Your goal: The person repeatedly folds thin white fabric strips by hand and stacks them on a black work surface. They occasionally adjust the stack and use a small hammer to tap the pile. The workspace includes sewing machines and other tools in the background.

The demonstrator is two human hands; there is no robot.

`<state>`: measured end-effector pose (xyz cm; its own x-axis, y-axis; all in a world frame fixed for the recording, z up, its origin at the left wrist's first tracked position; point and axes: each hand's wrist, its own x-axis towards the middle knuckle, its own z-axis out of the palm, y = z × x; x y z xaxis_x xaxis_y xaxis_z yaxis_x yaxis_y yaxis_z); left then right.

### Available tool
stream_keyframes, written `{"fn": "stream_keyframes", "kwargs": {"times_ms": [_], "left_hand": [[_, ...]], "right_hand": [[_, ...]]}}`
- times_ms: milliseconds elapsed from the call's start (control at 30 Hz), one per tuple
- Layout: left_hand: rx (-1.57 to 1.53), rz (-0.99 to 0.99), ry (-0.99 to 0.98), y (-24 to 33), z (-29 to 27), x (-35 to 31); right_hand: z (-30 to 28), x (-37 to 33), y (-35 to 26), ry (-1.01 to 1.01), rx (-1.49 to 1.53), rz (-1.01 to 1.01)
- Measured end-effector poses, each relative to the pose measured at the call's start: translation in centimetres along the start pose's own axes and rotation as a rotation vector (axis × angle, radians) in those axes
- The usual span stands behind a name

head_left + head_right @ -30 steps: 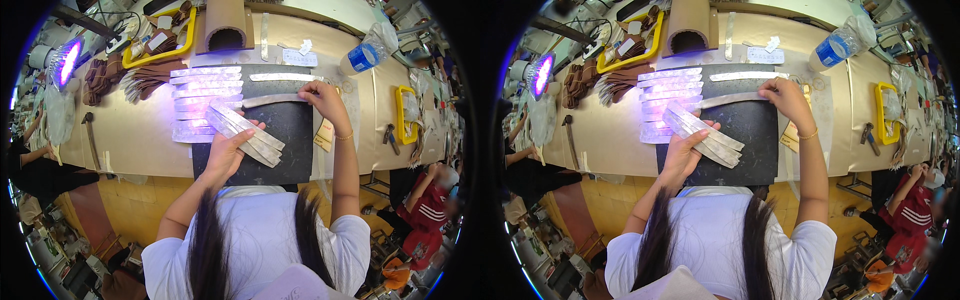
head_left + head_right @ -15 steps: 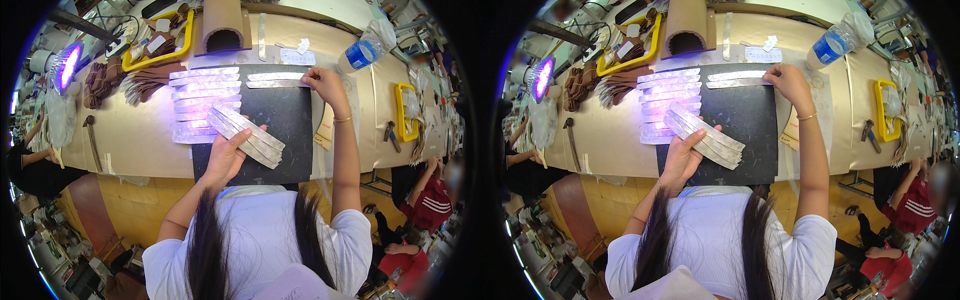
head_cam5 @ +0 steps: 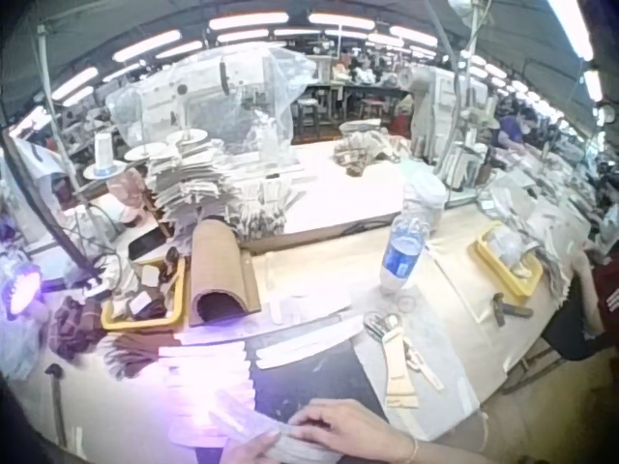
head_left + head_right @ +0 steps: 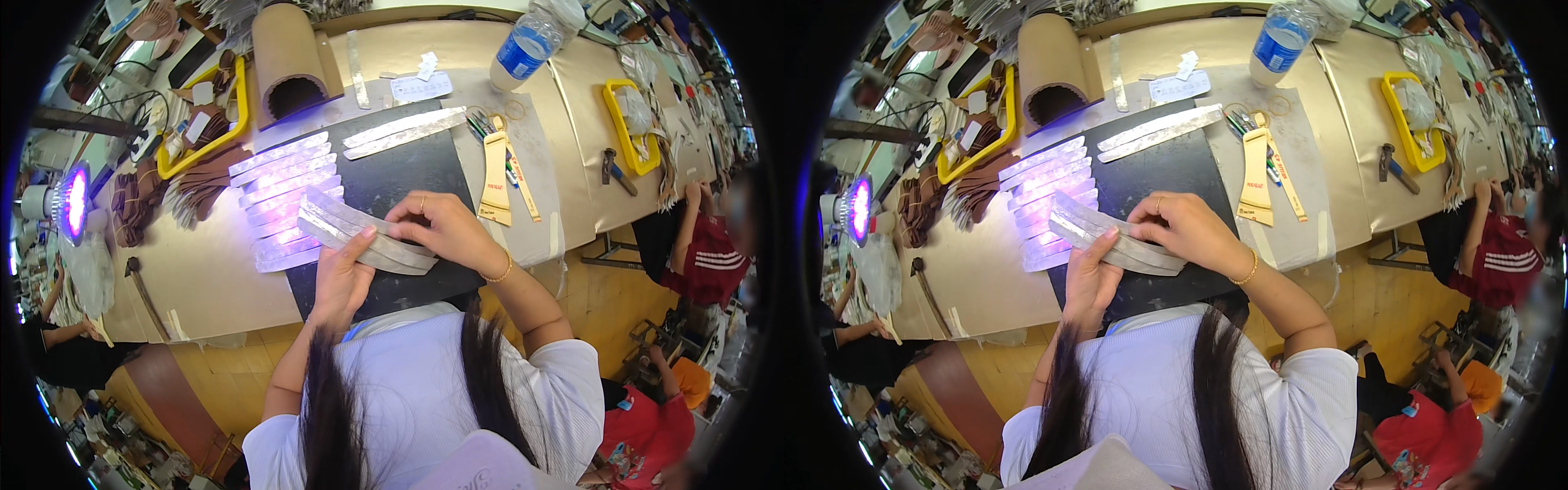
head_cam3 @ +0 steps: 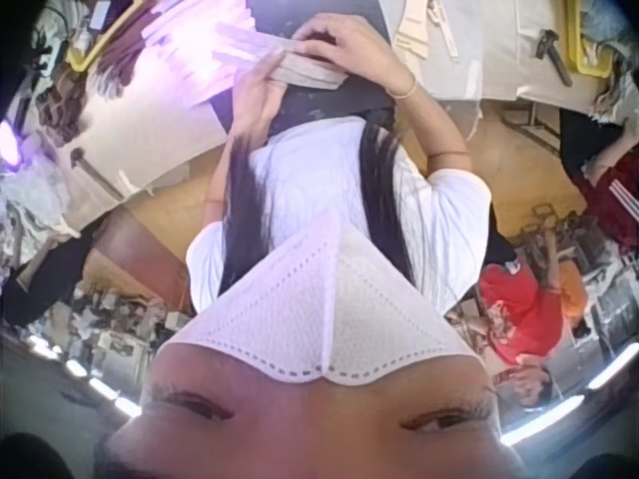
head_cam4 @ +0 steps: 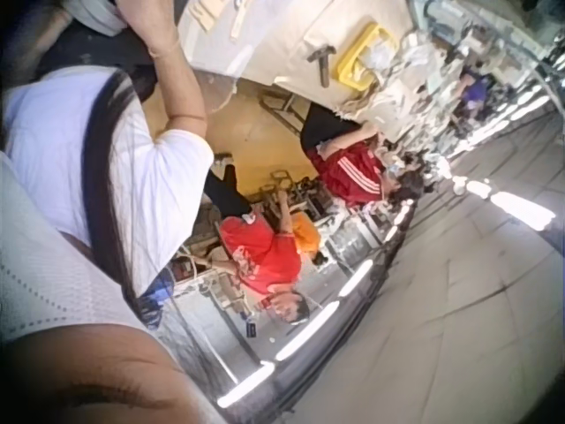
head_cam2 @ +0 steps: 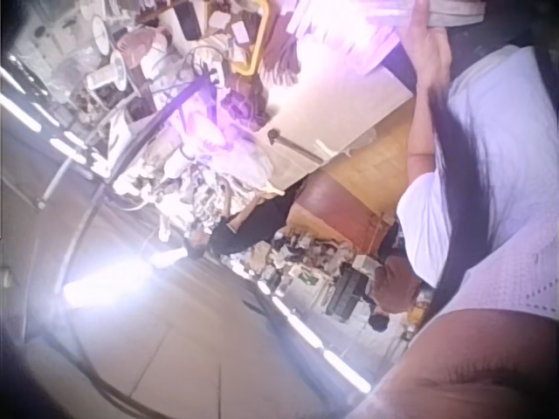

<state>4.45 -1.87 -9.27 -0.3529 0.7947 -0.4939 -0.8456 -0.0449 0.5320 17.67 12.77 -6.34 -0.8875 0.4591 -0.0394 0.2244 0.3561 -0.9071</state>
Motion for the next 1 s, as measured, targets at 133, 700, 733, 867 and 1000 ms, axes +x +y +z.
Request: {"fn": "stream_keyframes", "kwargs": {"times_ms": [133,700,733,867,1000], "left_hand": [[-0.005,0.0,0.018,-0.3,-0.9,0.0],[0.001,0.044,0.005,0.1,0.0,0.6],[-0.003,0.05,0.012,0.1,0.2,1.0],[0.025,0.091,0.002,0.6,1.3,2.2],[0.006,0.096,0.0,1.1,1.9,3.2]], "right_hand": [[-1.5,1.2,2.5,0.091,-0.212,-0.055],[-3.8,6.0,5.8,0.335,-0.539,0.055],[-3.9,6.1,5.8,0.335,-0.532,0.078],[-4.0,6.1,6.0,0.396,-0.705,0.011],[-5.8,5.9,6.7,0.57,-0.708,-0.08]]}}
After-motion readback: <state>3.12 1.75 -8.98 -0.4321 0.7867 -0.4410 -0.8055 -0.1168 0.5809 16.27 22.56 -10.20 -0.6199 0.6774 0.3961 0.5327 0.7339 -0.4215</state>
